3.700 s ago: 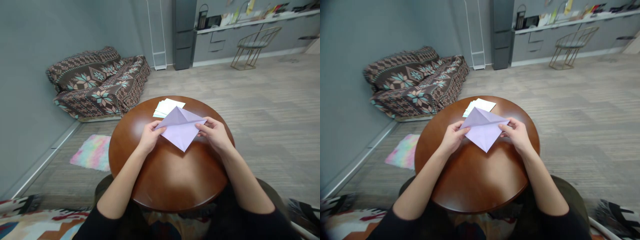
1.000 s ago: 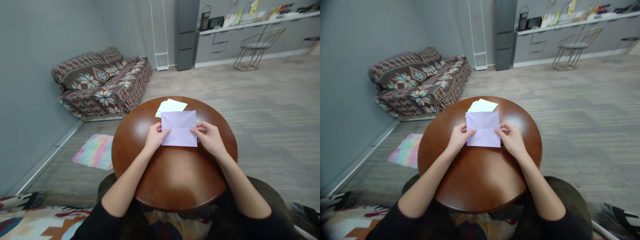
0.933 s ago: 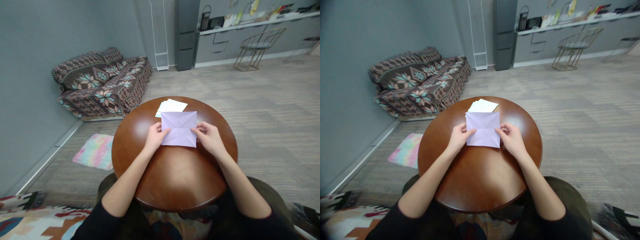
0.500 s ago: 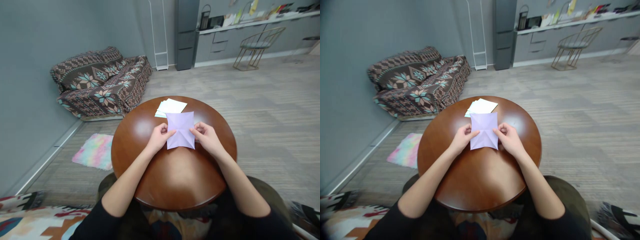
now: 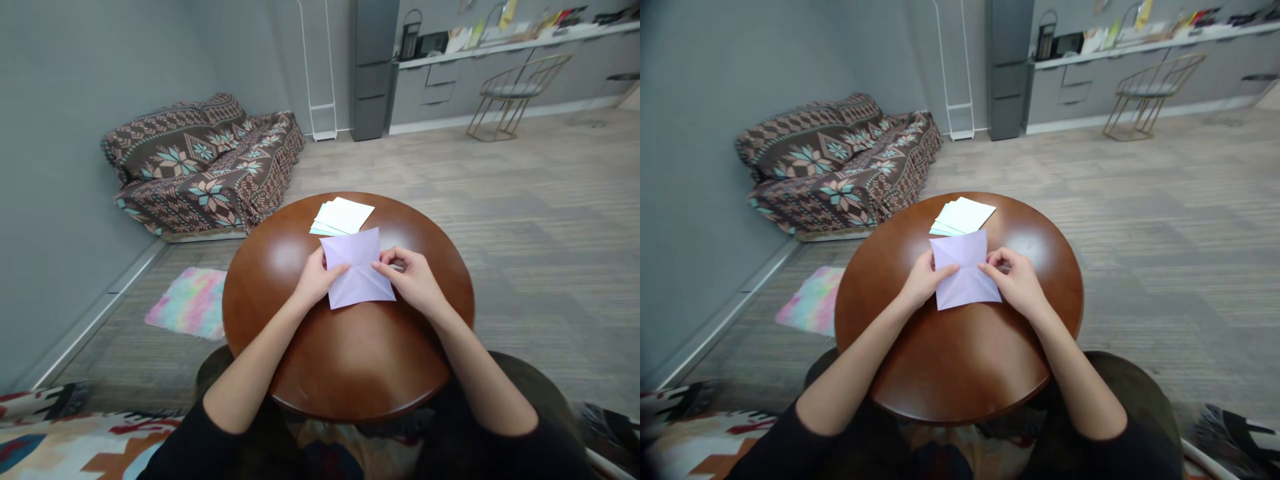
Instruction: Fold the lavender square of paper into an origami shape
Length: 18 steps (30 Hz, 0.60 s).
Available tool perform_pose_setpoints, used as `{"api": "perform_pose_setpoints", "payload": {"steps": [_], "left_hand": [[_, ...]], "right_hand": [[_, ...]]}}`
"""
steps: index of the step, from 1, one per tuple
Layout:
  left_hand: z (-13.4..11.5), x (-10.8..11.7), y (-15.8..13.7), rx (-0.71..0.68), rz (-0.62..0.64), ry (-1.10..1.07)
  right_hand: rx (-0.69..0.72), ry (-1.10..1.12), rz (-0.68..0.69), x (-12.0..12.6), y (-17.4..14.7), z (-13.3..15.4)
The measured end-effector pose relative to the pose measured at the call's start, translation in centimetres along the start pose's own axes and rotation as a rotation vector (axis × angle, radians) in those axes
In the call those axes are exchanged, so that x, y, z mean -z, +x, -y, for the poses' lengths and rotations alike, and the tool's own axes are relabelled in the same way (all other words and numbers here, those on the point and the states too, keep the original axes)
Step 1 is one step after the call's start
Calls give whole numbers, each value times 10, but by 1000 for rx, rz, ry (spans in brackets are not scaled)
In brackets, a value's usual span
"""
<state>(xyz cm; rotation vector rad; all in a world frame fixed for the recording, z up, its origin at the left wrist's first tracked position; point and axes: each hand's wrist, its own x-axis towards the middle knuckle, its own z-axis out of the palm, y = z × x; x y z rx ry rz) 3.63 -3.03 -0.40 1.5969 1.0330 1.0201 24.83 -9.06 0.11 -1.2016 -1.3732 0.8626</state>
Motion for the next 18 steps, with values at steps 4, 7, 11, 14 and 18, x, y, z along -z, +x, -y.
{"api": "perform_pose_setpoints", "payload": {"steps": [4,7,11,14,18], "left_hand": [[-1,0,-1,-4,9,22],[-3,0,-1,-2,9,12],[-3,-1,-2,34,25,-82],[-3,-2,-4,112,86,-255],[-7,-2,-8,235,218,-460]], "right_hand": [[-16,-1,93,-1,-2,3],[-37,-39,118,-1,-2,3],[-52,-20,90,0,-1,1],[-77,14,34,0,0,-2],[-168,142,-21,1,2,-9]]}}
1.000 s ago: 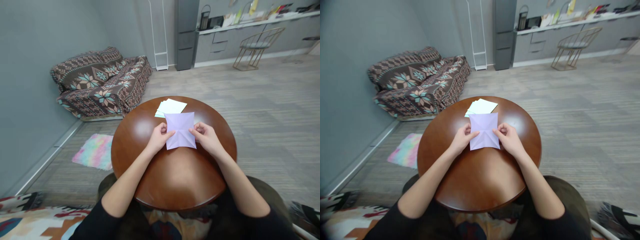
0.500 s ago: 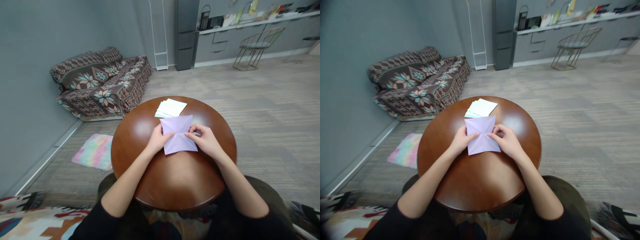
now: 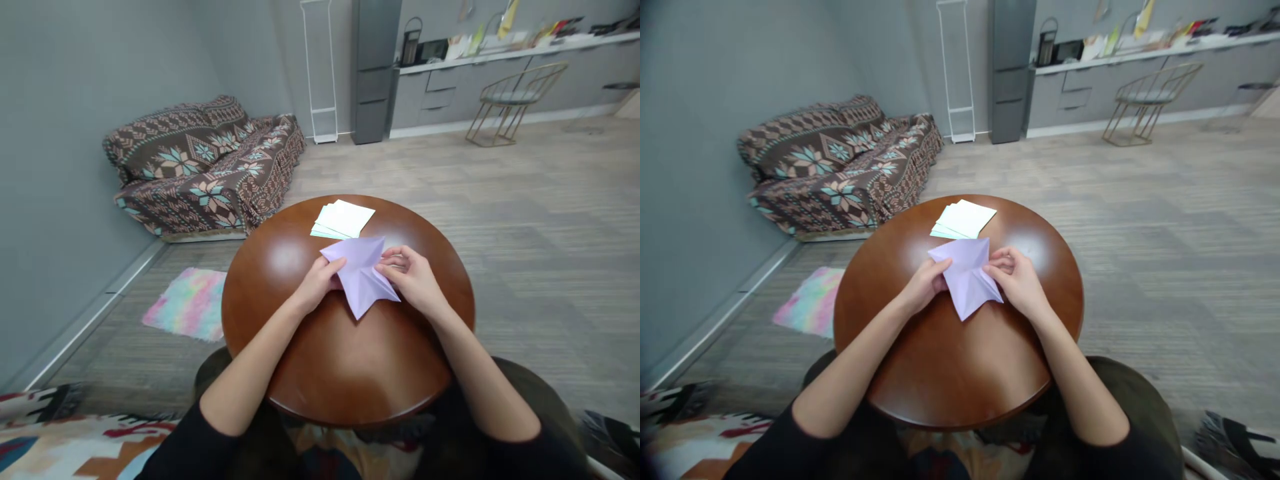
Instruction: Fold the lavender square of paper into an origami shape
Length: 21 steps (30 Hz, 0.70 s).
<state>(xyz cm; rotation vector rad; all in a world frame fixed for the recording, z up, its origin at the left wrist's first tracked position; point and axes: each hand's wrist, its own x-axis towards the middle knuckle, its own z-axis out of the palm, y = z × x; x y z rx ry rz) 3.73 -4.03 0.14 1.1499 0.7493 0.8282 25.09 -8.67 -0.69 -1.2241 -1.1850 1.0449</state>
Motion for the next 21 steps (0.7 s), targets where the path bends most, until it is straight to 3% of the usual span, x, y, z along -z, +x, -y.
{"api": "perform_pose_setpoints", "payload": {"steps": [5,8,11,21], "left_hand": [[-8,-5,-6,-2,221,-77],[-8,-5,-6,-82,202,21],[-4,-4,-3,-77,184,72],[5,-3,3,-79,105,169]], "right_hand": [[-3,-2,11,3,2,-5],[-46,78,18,4,2,-5],[-53,135,40,1,2,-4],[32,-37,182,-18,-3,8]]}}
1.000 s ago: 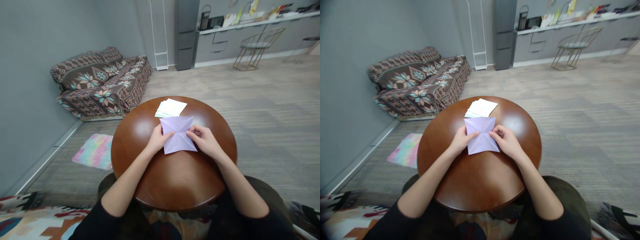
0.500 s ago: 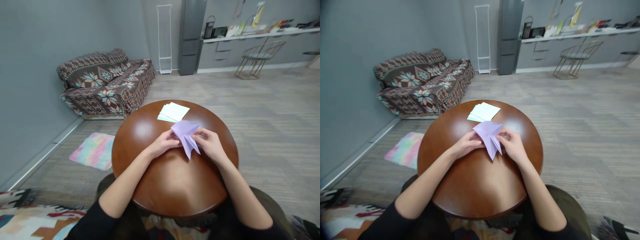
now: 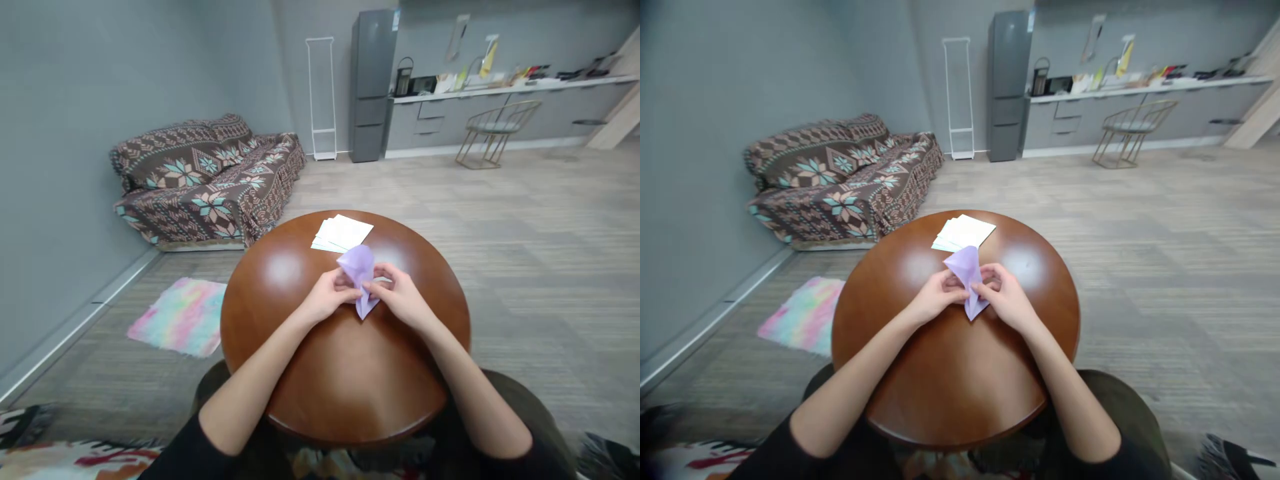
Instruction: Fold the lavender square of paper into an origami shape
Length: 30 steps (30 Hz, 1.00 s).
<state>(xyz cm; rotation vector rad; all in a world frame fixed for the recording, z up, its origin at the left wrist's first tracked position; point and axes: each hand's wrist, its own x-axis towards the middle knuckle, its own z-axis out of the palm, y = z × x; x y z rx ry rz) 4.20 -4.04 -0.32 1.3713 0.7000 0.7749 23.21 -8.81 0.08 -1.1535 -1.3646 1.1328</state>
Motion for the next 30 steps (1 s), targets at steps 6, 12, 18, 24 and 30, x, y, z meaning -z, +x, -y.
{"api": "perform_pose_setpoints", "payload": {"steps": [6,12,18,24,30], "left_hand": [[6,4,0,11,-93,104],[-1,4,-2,21,-176,135],[-6,6,-3,73,-187,-103],[-10,11,-4,189,-93,-300],[-14,14,-2,194,1,-331]], "right_hand": [[33,-10,30,-15,-1,2],[11,31,-57,-14,2,2],[-122,272,-148,2,5,2],[-202,380,-83,12,1,2],[-225,365,0,14,-3,3]]}}
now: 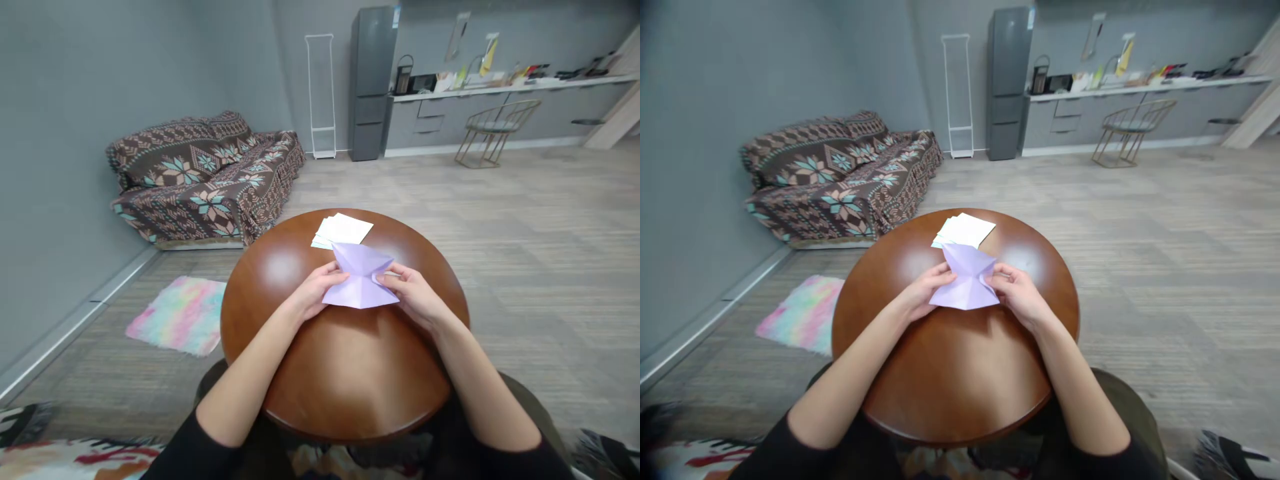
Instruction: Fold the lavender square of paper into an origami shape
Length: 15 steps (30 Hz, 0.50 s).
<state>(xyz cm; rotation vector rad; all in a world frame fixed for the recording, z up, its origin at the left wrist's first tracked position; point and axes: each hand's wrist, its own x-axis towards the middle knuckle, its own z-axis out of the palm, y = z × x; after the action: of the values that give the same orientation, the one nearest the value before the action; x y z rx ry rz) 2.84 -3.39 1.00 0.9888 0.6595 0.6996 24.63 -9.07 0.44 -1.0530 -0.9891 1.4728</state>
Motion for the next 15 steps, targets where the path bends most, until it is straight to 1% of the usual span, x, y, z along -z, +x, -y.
{"api": "perform_pose_setpoints", "payload": {"steps": [3,5,7,10,13,15], "left_hand": [[1,1,0,-36,37,-31],[2,1,0,-21,65,-43],[4,0,0,-8,59,-39],[5,-2,1,-26,-9,16],[5,-3,3,-92,-103,107],[6,-2,5,-148,-160,150]], "right_hand": [[-33,57,37,1,-1,1],[-46,84,49,2,-1,2],[-47,98,48,4,-1,1],[-24,93,44,6,0,0],[-20,28,25,6,0,-1],[12,-15,-13,5,0,-2]]}}
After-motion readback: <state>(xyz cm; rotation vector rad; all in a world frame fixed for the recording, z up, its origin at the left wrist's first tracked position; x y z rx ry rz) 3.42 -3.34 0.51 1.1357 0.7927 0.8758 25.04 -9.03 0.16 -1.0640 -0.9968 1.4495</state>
